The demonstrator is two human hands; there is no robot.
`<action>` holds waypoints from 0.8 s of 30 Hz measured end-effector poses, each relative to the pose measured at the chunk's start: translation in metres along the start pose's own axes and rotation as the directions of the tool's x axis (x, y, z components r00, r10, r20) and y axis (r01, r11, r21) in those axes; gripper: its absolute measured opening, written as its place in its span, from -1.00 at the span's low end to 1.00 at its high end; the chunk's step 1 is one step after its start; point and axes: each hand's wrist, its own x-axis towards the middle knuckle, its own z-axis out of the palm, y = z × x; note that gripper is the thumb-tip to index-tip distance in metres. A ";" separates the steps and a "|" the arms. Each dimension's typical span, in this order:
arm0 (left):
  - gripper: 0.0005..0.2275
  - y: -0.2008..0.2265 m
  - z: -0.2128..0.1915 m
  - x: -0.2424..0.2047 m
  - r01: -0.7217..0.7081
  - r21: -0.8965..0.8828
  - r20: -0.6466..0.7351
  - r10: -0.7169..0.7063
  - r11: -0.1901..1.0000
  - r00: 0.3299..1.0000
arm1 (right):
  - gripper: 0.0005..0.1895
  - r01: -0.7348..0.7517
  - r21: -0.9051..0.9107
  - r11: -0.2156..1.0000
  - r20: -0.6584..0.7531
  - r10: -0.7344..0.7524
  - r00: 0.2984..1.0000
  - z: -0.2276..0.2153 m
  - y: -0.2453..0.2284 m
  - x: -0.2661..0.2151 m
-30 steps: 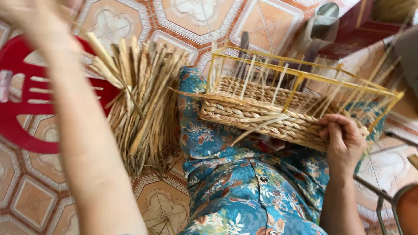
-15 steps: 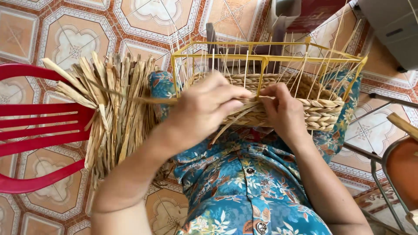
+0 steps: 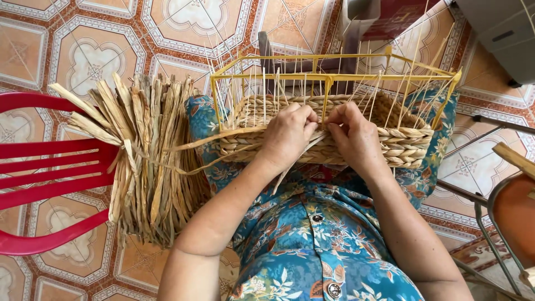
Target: The person weaves a basket by taking dried plant fibers from a bundle and weaving them around a wire frame by hand.
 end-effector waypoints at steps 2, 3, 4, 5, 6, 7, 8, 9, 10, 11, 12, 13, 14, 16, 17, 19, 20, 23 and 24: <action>-0.91 -0.003 0.004 0.004 0.034 0.037 0.043 -0.035 0.999 0.998 | -0.81 0.014 0.000 1.000 0.001 -0.014 1.000 0.000 0.000 0.001; -0.92 -0.004 0.005 0.007 0.038 0.033 0.050 -0.039 0.999 0.998 | -0.81 0.013 0.004 1.000 0.000 -0.013 1.000 0.000 0.000 0.001; -0.92 -0.005 0.006 0.010 0.042 0.028 0.057 -0.043 0.999 0.997 | -0.81 0.011 0.009 1.000 -0.001 -0.011 1.000 0.000 0.000 0.002; -0.92 -0.005 0.004 0.011 0.045 0.028 0.059 -0.047 0.999 0.997 | -0.81 0.009 0.010 1.000 0.002 -0.009 1.000 0.000 -0.001 0.002; -0.92 -0.005 0.002 0.011 0.104 -0.030 0.117 -0.100 0.994 0.988 | -0.82 0.007 0.013 1.000 0.007 -0.007 1.000 0.000 -0.002 0.001; -0.91 -0.005 0.001 0.013 0.162 -0.085 0.178 -0.145 0.983 0.973 | -0.82 0.005 0.015 1.000 0.009 -0.005 1.000 0.000 -0.003 0.001; -0.91 -0.007 0.002 0.012 0.164 -0.085 0.179 -0.146 0.983 0.973 | -0.82 0.003 0.015 1.000 0.010 -0.003 1.000 0.000 -0.004 0.001; -0.92 -0.009 0.003 0.013 0.149 -0.052 0.201 -0.135 0.988 0.970 | -0.83 -0.004 0.006 1.000 0.016 0.004 1.000 -0.001 -0.005 0.001; -0.92 -0.011 0.003 0.013 0.133 -0.018 0.223 -0.126 0.991 0.967 | -0.83 -0.012 -0.004 1.000 0.021 0.012 1.000 -0.002 -0.006 0.002; -0.92 -0.011 -0.003 0.011 0.131 -0.018 0.221 -0.124 0.991 0.967 | -0.83 -0.009 -0.004 1.000 0.021 0.009 1.000 -0.001 -0.001 0.002; -0.93 -0.011 -0.009 0.009 0.074 -0.049 0.221 -0.061 0.996 0.973 | -0.83 -0.007 0.049 0.999 0.024 0.006 1.000 0.000 0.003 0.002; -0.89 -0.010 -0.014 0.005 0.018 -0.081 0.220 0.000 0.997 0.976 | -0.82 -0.007 0.101 0.995 0.030 0.004 1.000 0.000 0.007 0.000; -0.89 0.000 -0.023 0.000 0.019 -0.082 0.219 0.000 0.996 0.976 | -0.82 -0.007 0.100 0.995 0.031 0.004 1.000 0.000 0.009 0.000; -0.87 0.020 -0.041 -0.011 -0.094 -0.050 0.064 0.098 0.994 0.993 | -0.83 -0.009 0.191 0.982 0.035 0.002 0.999 0.001 0.012 -0.003; -0.87 0.017 -0.036 -0.015 -0.094 -0.048 0.062 0.097 0.994 0.993 | -0.83 -0.007 0.191 0.981 0.036 0.000 0.999 0.000 0.008 -0.001; -0.51 0.011 -0.024 -0.024 -0.230 0.163 0.179 0.200 0.960 0.963 | -0.79 -0.012 0.118 0.993 0.048 0.006 0.999 -0.001 -0.001 -0.001; -0.51 0.007 -0.019 -0.025 -0.227 0.164 0.176 0.198 0.960 0.964 | -0.79 -0.010 0.118 0.993 0.051 0.004 0.999 -0.007 -0.011 -0.001; -0.75 -0.004 -0.013 -0.019 -0.283 0.416 0.117 0.258 0.864 0.959 | -0.73 -0.035 -0.013 0.999 0.080 0.036 0.996 -0.021 -0.036 -0.001; -0.81 -0.005 -0.015 -0.015 -0.210 0.360 0.211 0.140 0.909 0.967 | -0.73 0.025 -0.047 0.999 0.046 -0.023 0.999 -0.024 -0.041 -0.002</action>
